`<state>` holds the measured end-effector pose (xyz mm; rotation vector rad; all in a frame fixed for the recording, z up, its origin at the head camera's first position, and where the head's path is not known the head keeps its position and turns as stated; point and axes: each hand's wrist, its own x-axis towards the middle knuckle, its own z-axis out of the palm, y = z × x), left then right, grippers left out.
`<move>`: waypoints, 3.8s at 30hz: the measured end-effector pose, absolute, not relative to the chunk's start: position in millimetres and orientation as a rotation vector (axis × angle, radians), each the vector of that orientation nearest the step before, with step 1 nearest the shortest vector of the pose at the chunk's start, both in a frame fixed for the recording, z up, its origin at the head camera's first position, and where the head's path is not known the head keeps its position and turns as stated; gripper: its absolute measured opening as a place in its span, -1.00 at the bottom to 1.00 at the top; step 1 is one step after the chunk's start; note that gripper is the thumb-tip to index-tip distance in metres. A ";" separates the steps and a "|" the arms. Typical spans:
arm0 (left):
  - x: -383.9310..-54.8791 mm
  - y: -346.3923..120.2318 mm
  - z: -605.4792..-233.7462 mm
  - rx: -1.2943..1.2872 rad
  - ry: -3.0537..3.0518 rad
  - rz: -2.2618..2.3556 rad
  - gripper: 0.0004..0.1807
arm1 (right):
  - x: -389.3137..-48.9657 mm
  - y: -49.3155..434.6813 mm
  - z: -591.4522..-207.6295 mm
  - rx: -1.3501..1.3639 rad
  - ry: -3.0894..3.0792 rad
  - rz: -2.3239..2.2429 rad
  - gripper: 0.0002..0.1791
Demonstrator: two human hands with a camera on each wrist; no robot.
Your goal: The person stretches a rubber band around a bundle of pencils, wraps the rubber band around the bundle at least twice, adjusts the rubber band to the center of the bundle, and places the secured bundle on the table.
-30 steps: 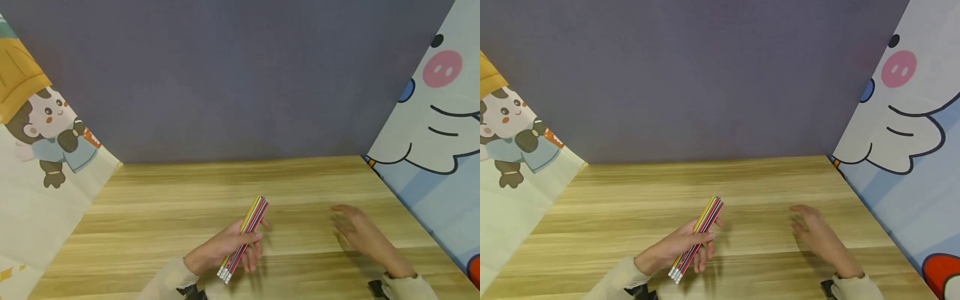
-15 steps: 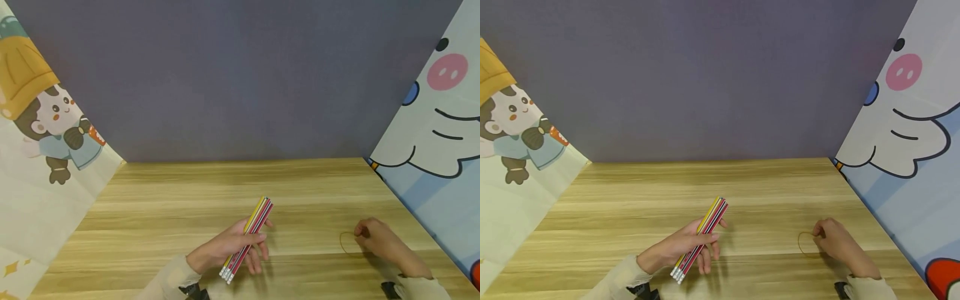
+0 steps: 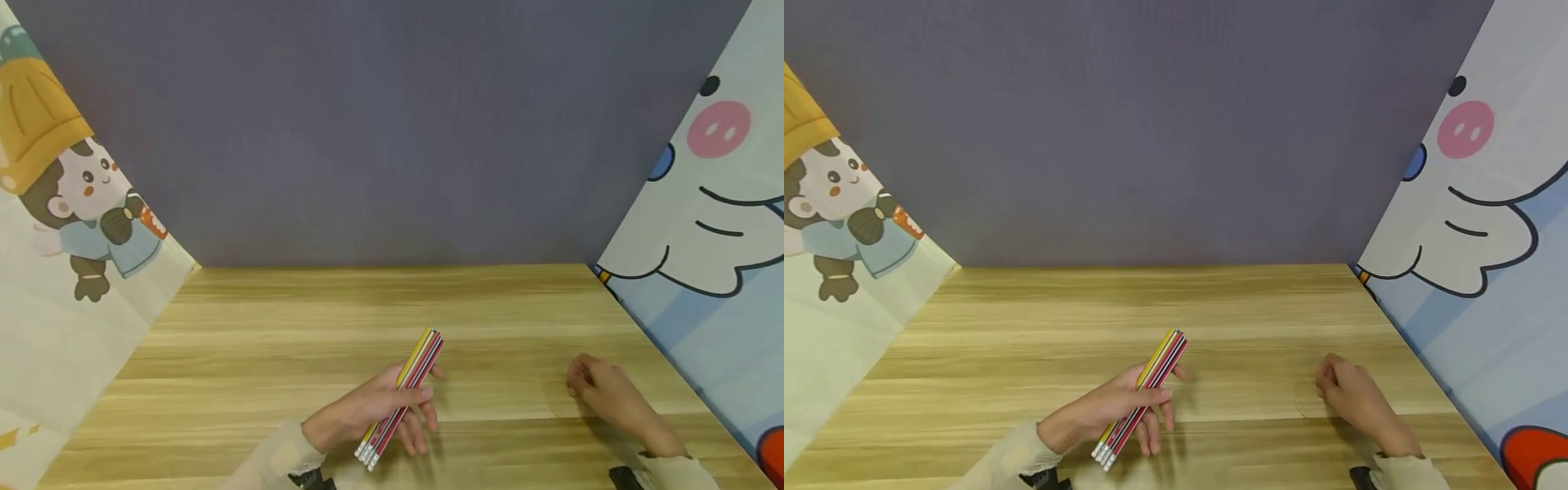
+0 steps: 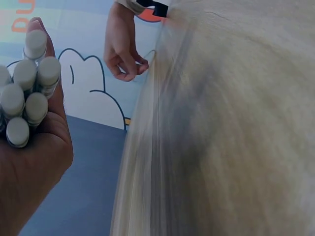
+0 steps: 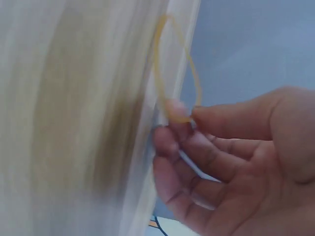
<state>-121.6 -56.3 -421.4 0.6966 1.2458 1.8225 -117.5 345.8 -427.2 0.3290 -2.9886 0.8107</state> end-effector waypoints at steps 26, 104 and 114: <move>-120.5 -57.8 -416.0 0.598 1.252 1.851 -0.58 | -120.9 338.7 -414.2 0.473 -2.110 2.711 -0.28; -113.6 -53.2 -418.1 0.874 1.237 1.499 -0.54 | -126.6 191.5 -359.4 1.175 -2.802 1.693 -0.70; -107.2 -52.2 -412.6 0.890 1.254 1.575 -0.65 | -133.3 191.9 -373.1 1.309 -2.655 2.047 -0.85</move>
